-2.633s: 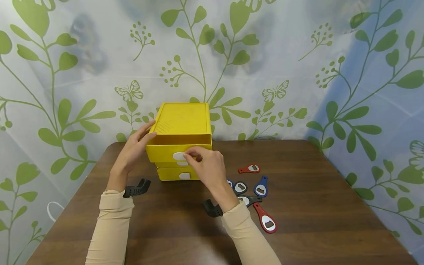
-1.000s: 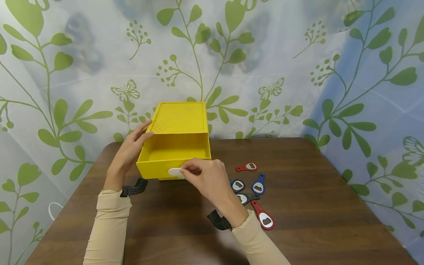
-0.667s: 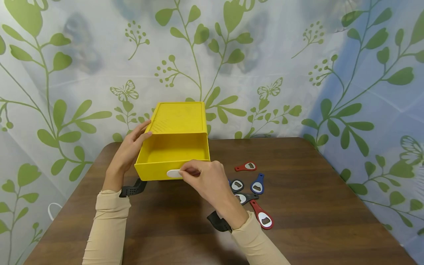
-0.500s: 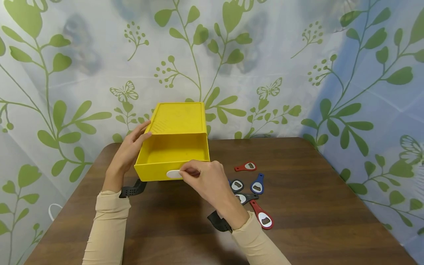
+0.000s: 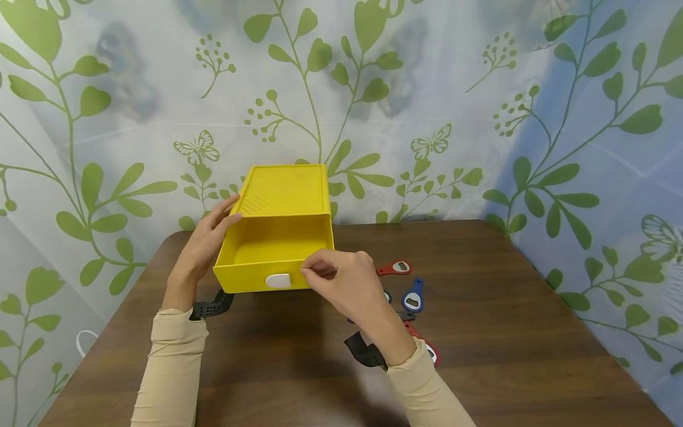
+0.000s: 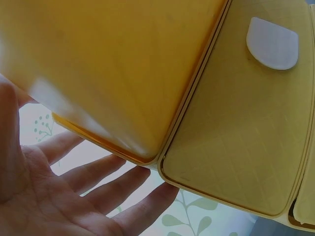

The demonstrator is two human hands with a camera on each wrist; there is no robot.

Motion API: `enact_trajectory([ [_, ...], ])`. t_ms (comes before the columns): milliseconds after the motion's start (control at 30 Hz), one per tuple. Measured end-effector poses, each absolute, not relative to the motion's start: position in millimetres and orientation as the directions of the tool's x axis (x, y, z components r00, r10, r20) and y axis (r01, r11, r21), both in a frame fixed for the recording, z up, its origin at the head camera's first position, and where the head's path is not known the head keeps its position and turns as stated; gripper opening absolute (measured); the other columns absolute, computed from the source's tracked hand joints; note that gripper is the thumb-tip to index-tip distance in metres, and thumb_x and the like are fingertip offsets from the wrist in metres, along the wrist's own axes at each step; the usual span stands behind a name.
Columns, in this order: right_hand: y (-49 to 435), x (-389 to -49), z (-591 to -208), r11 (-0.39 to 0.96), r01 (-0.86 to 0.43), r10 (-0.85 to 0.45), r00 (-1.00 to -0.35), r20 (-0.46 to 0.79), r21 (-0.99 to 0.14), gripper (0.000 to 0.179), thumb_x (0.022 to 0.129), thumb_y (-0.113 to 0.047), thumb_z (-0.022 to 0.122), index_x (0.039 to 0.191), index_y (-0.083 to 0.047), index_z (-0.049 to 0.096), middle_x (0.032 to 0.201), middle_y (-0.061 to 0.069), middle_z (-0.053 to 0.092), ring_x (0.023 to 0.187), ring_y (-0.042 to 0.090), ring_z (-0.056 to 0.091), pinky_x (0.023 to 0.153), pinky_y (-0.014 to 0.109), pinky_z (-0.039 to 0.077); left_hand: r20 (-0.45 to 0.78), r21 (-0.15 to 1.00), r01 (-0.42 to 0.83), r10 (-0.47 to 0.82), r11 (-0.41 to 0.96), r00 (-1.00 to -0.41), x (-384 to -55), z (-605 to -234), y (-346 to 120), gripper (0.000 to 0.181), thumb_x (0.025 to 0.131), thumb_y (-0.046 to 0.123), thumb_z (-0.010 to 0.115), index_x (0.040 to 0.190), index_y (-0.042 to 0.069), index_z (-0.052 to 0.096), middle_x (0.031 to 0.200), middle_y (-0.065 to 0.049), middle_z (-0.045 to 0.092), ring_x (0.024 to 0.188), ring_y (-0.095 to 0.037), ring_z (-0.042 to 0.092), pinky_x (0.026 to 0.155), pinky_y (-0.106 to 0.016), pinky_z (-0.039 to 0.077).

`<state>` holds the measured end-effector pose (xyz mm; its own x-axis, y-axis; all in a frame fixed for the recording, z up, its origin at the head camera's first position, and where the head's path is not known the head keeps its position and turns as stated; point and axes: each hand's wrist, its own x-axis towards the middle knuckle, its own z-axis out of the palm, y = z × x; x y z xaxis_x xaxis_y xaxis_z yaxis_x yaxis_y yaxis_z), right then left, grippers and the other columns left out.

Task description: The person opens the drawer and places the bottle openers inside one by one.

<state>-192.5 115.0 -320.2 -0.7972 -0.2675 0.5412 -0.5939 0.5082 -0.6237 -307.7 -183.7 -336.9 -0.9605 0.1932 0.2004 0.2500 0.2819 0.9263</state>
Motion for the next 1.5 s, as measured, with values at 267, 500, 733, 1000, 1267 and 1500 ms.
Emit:
enact_trajectory([
  [267,130.0,-193.2,-311.9,0.525,-0.59,-0.218,-0.79,0.573,-0.614,0.007,0.089,-0.009,0.082,0.094,-0.012,0.08,0.085,-0.004,0.078,0.071,0.002,0.071,0.068,0.024,0.061,0.204,0.93,0.252,0.196,0.266,-0.959,-308.0,-337.9,-183.9,0.065,0.106,0.047,0.054,0.164,0.032,0.028,0.171,-0.005,0.021,0.155,-0.035,0.025,0.121,-0.059,0.032],
  [500,145.1,-195.0,-308.1,0.551,-0.579,-0.164,-0.782,0.602,-0.601,0.008,0.089,-0.009,0.082,0.096,-0.013,0.08,0.088,-0.003,0.078,0.068,0.004,0.07,0.067,0.024,0.06,0.203,0.93,0.252,0.199,0.267,-0.959,-308.0,-338.0,-183.8,0.066,0.106,0.048,0.054,0.165,0.032,0.028,0.171,-0.006,0.021,0.155,-0.035,0.026,0.12,-0.06,0.032],
  [733,162.6,-204.4,-307.5,0.611,-0.541,-0.08,-0.769,0.635,-0.578,0.005,0.09,-0.012,0.082,0.094,-0.015,0.081,0.084,-0.004,0.078,0.066,0.008,0.07,0.062,0.018,0.056,0.199,0.928,0.249,0.194,0.279,-0.961,-308.8,-337.8,-184.6,0.065,0.106,0.048,0.053,0.164,0.034,0.029,0.171,-0.006,0.021,0.156,-0.036,0.024,0.121,-0.06,0.03],
  [1000,183.2,-214.4,-307.9,0.666,-0.474,0.004,-0.769,0.639,-0.576,0.004,0.091,-0.017,0.081,0.094,-0.014,0.081,0.084,-0.001,0.079,0.07,0.008,0.071,0.066,0.011,0.053,0.199,0.928,0.248,0.191,0.278,-0.961,-309.4,-337.2,-184.0,0.065,0.106,0.049,0.054,0.164,0.033,0.03,0.171,-0.005,0.021,0.156,-0.037,0.023,0.122,-0.06,0.028],
  [1267,196.0,-226.7,-314.5,0.709,-0.411,0.055,-0.778,0.625,-0.574,0.013,0.093,-0.023,0.079,0.1,-0.012,0.081,0.092,0.003,0.08,0.08,0.016,0.075,0.071,0.007,0.05,0.207,0.929,0.257,0.202,0.265,-0.957,-310.1,-338.8,-184.6,0.066,0.105,0.05,0.055,0.164,0.033,0.03,0.17,-0.005,0.024,0.156,-0.036,0.025,0.122,-0.061,0.029],
  [1500,207.0,-246.1,-330.4,0.73,-0.351,0.081,-0.808,0.584,-0.586,0.022,0.094,-0.02,0.078,0.111,-0.007,0.078,0.105,0.009,0.079,0.093,0.027,0.077,0.083,0.03,0.062,0.217,0.928,0.267,0.207,0.26,-0.954,-311.2,-339.2,-185.0,0.065,0.106,0.049,0.054,0.164,0.032,0.029,0.171,-0.004,0.023,0.156,-0.035,0.024,0.123,-0.06,0.028],
])
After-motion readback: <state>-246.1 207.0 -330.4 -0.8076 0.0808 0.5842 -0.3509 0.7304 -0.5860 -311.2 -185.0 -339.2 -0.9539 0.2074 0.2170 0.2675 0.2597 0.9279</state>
